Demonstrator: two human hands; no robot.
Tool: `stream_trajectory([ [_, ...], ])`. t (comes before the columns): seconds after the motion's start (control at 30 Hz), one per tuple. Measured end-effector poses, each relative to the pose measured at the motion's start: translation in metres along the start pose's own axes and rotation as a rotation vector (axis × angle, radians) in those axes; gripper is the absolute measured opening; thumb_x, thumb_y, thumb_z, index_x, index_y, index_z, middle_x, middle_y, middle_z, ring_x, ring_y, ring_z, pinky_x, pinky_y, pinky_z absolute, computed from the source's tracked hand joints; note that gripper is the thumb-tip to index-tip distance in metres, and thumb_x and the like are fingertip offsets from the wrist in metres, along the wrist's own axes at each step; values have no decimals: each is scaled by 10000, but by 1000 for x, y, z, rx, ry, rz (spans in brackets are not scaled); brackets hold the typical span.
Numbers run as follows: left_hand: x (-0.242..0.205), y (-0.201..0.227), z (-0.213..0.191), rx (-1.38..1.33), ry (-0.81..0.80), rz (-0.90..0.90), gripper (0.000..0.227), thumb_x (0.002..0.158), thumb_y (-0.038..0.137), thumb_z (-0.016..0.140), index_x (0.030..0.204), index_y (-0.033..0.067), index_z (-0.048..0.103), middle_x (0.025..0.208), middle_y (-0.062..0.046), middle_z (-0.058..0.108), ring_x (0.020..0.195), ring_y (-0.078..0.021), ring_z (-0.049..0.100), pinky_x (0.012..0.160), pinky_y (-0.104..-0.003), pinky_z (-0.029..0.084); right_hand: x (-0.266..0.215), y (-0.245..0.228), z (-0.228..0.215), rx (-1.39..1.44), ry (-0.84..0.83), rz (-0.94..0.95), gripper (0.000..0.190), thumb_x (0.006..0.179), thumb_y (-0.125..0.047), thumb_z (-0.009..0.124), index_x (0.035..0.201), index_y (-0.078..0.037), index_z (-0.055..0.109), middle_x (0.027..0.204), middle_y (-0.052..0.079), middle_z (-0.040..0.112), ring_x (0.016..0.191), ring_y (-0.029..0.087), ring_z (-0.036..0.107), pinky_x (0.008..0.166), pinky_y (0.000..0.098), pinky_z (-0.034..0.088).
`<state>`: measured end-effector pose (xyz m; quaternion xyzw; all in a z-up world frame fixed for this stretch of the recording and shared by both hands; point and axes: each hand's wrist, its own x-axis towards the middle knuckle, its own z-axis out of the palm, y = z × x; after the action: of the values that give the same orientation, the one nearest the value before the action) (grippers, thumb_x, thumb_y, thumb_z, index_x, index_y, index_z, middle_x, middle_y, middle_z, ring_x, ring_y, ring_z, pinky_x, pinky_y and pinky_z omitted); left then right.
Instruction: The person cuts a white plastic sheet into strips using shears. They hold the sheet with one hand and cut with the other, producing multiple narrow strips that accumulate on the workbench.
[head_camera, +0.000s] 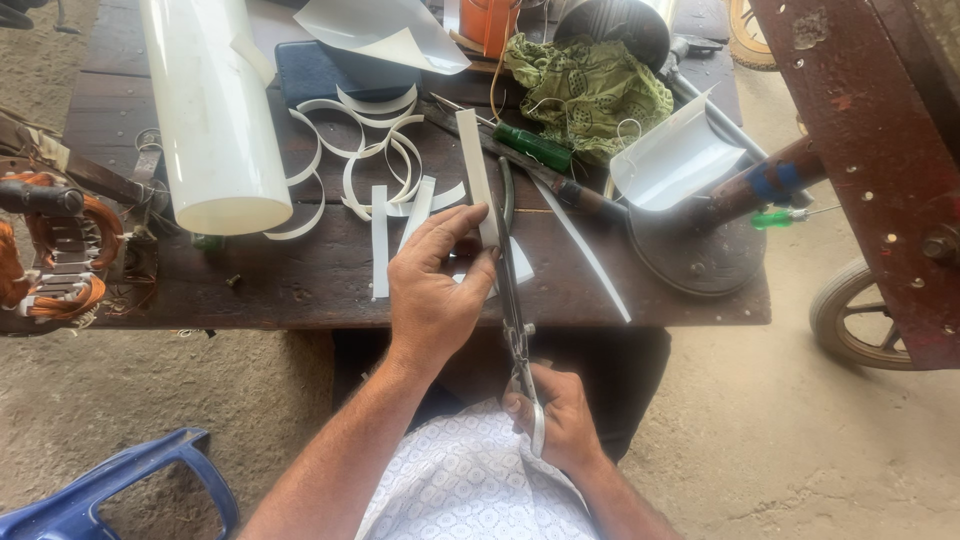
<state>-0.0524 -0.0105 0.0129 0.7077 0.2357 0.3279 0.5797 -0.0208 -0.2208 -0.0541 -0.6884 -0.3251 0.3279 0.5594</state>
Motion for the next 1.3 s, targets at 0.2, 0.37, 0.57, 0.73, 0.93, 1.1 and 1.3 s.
stream_trajectory([
  [0.2,1,-1,-1,-23,-8,-6,368,879,29,735,1245,37,690,1257,-121,673,1044,-148,711,822,-231,665,-1,7,0,16,3,-2,525,939,-588,644,721,-111,632,531,-36,566,445,65,566,413,232,457],
  [0.37,3,-1,-3,-28,-29,-15,378,874,14,729,1248,36,682,1253,-113,669,1047,-143,707,810,-232,663,-1,6,1,41,-9,13,532,927,-598,660,729,-106,631,544,-27,586,455,70,594,422,231,498],
  [0.57,-6,1,0,-37,-93,-20,409,864,-16,714,1269,35,682,1262,-104,675,1007,-137,717,847,-238,658,3,3,-1,58,-2,16,559,904,-626,677,737,-96,619,581,-10,602,489,83,600,448,250,506],
  [0.73,-7,0,-2,-46,-102,-28,411,853,-13,721,1259,38,685,1259,-102,673,1012,-131,713,829,-233,665,2,3,-1,63,5,58,570,890,-643,671,736,-97,610,567,-12,580,490,82,584,455,253,488],
  [0.93,-7,-4,-3,-24,-92,-27,396,857,11,739,1250,38,694,1257,-104,677,990,-125,706,814,-223,666,-2,15,5,82,21,49,550,917,-620,635,723,-106,625,548,-19,573,452,72,584,407,238,515],
  [1.1,-8,-12,-7,-49,-78,-65,388,861,12,730,1246,43,691,1252,-107,679,971,-122,712,801,-222,662,-1,24,6,141,55,88,510,931,-568,650,731,-99,643,551,-10,589,444,72,584,386,235,501],
  [1.3,1,-28,-75,205,119,-57,405,872,4,698,1274,49,676,1116,-89,731,884,-130,731,741,-244,651,4,5,-43,-182,224,256,390,862,-484,683,853,-100,752,576,-7,671,433,87,596,362,256,475],
])
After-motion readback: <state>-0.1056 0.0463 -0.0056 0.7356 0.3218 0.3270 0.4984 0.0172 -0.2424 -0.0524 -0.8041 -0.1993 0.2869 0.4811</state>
